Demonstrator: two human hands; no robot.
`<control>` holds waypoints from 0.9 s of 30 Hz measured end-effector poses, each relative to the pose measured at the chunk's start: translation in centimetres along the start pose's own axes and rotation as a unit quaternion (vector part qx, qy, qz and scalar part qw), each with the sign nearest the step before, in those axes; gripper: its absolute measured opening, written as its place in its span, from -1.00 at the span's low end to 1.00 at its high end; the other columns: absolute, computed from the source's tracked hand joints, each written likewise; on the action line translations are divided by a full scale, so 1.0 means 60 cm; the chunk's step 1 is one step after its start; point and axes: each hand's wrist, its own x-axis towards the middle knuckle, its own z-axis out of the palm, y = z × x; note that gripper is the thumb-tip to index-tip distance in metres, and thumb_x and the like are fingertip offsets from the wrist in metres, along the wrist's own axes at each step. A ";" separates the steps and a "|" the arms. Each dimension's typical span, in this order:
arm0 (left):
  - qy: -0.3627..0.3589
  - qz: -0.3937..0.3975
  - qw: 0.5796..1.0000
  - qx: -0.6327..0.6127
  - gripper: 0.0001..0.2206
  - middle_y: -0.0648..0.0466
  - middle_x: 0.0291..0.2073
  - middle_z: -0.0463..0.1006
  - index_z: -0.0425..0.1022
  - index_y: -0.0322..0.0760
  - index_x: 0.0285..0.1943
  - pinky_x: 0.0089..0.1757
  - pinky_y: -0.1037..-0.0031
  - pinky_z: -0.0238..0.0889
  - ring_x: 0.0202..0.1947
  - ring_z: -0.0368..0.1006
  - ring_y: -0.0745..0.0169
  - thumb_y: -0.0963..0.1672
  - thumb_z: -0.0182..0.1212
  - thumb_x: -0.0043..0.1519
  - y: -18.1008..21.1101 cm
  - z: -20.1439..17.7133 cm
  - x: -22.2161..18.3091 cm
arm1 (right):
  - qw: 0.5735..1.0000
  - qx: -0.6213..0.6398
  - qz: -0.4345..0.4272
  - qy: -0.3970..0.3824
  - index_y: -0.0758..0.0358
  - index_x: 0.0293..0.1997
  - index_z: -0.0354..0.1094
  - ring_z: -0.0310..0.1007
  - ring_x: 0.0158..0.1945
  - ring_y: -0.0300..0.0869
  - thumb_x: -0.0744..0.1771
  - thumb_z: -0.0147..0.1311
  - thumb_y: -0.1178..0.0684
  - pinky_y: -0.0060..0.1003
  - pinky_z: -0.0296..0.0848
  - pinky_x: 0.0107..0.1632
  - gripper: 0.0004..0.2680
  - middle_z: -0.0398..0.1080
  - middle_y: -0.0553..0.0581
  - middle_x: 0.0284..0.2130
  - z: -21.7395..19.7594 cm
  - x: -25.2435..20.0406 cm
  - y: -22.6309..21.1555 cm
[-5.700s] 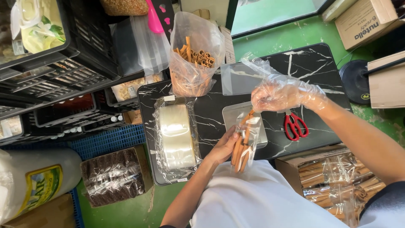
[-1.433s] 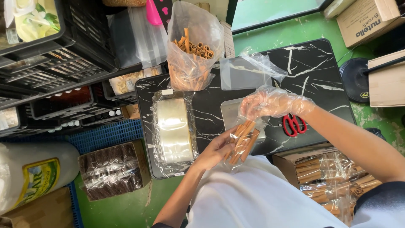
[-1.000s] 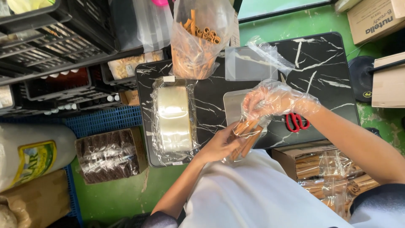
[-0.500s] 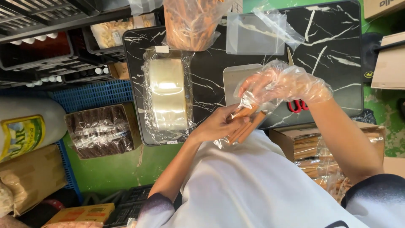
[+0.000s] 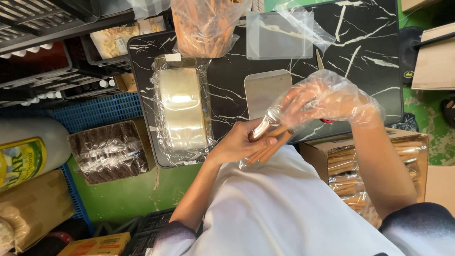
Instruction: The person picks up cinnamon sticks from a large bag, places them on a scale to measure, and then puts the measured cinnamon sticks into smaller plastic bags.
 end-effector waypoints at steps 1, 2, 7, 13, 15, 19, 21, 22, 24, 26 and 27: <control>-0.006 0.001 1.000 0.001 -0.82 0.09 -0.63 0.44 0.46 -0.27 -0.32 -0.46 0.58 0.21 -0.51 0.32 0.39 -0.11 0.36 0.22 -0.009 0.004 0.000 | 1.000 -0.015 0.013 -0.013 0.21 -0.34 0.49 0.57 -0.22 -0.09 0.24 0.31 0.14 -0.18 0.52 0.00 -0.93 0.51 0.15 -0.28 0.000 -0.001 -0.001; -0.012 0.002 1.000 0.003 -0.81 0.08 -0.63 0.44 0.46 -0.28 -0.32 -0.46 0.56 0.21 -0.50 0.30 0.39 -0.11 0.37 0.21 -0.018 0.007 0.001 | 0.999 -0.030 0.027 -0.027 0.18 -0.33 0.48 0.57 -0.22 -0.09 0.25 0.29 0.14 -0.18 0.52 0.00 -0.93 0.50 0.13 -0.27 0.000 -0.002 -0.002; -0.029 -0.013 0.999 0.004 -0.75 0.02 -0.60 0.49 0.46 -0.30 -0.27 -0.41 0.46 0.29 -0.49 0.37 0.30 -0.06 0.41 0.17 -0.030 0.024 0.009 | 0.993 -0.071 0.058 -0.068 0.12 -0.30 0.47 0.55 -0.19 -0.10 0.26 0.25 0.15 -0.18 0.52 0.01 -0.94 0.47 0.10 -0.24 0.041 0.008 -0.020; -0.061 -0.026 0.998 0.010 -0.76 0.08 -0.70 0.47 0.40 -0.23 -0.33 -0.36 0.51 0.34 -0.57 0.39 0.35 -0.13 0.44 0.04 0.045 0.008 0.027 | 0.979 -0.132 0.103 -0.115 0.04 -0.26 0.45 0.53 -0.16 -0.12 0.27 0.19 0.16 -0.18 0.52 0.01 -0.92 0.43 0.06 -0.19 0.045 0.014 -0.031; -0.081 -0.023 0.996 0.018 -0.72 0.11 -0.76 0.43 0.36 -0.18 -0.34 -0.36 0.54 0.34 -0.63 0.38 0.38 -0.16 0.47 -0.05 0.077 -0.002 0.023 | 0.974 -0.151 0.111 -0.125 0.01 -0.25 0.45 0.52 -0.15 -0.12 0.28 0.18 0.16 -0.18 0.52 0.01 -0.91 0.43 0.05 -0.18 0.034 0.008 -0.038; -0.033 -0.036 0.998 0.038 -0.74 0.13 -0.79 0.43 0.42 -0.18 -0.39 -0.44 0.64 0.29 -0.71 0.40 0.39 -0.22 0.47 -0.11 0.027 0.002 0.010 | 0.957 -0.197 0.142 -0.161 -0.05 -0.22 0.43 0.50 -0.12 -0.13 0.29 0.14 0.17 -0.17 0.52 0.02 -0.88 0.40 0.01 -0.14 0.022 -0.017 -0.053; 0.007 -0.010 0.997 0.077 -0.76 0.05 -0.71 0.48 0.50 -0.23 -0.32 -0.44 0.56 0.29 -0.62 0.44 0.35 -0.22 0.45 -0.13 -0.015 0.011 0.013 | 0.949 -0.213 0.153 -0.173 -0.07 -0.21 0.43 0.50 -0.12 -0.13 0.29 0.12 0.17 -0.17 0.52 0.02 -0.87 0.39 0.00 -0.13 0.022 -0.021 -0.060; 0.016 -0.011 0.996 0.089 -0.67 -0.01 -0.57 0.55 0.54 -0.28 -0.17 -0.34 0.45 0.36 -0.48 0.51 0.20 -0.23 0.44 -0.13 -0.030 0.017 0.014 | 0.942 -0.227 0.164 -0.186 -0.09 -0.20 0.43 0.49 -0.11 -0.13 0.30 0.11 0.17 -0.17 0.52 0.02 -0.86 0.38 -0.01 -0.12 0.025 -0.018 -0.062; 0.026 -0.011 0.994 0.104 -0.56 -0.08 -0.42 0.62 0.58 -0.33 -0.02 -0.24 0.35 0.42 -0.34 0.57 0.06 -0.24 0.44 -0.14 -0.050 0.025 0.021 | 0.934 -0.242 0.172 -0.199 -0.11 -0.19 0.42 0.49 -0.10 -0.14 0.30 0.09 0.17 -0.17 0.52 0.02 -0.85 0.37 -0.02 -0.11 0.029 -0.008 -0.063; 0.016 -0.023 0.989 0.142 -0.52 -0.10 -0.33 0.64 0.57 -0.32 0.04 -0.16 0.26 0.46 -0.23 0.61 -0.05 -0.25 0.40 -0.16 -0.060 0.037 0.028 | 0.917 -0.267 0.196 -0.221 -0.16 -0.17 0.42 0.48 -0.08 -0.14 0.31 0.06 0.18 -0.17 0.52 0.03 -0.83 0.35 -0.04 -0.09 0.037 -0.003 -0.065; 0.013 -0.023 0.990 0.141 -0.52 -0.10 -0.33 0.64 0.57 -0.32 0.04 -0.16 0.26 0.46 -0.23 0.61 -0.05 -0.25 0.40 -0.16 -0.053 0.036 0.028 | 0.917 -0.267 0.199 -0.220 -0.16 -0.17 0.42 0.48 -0.08 -0.14 0.31 0.06 0.18 -0.17 0.52 0.03 -0.83 0.35 -0.04 -0.09 0.034 -0.008 -0.066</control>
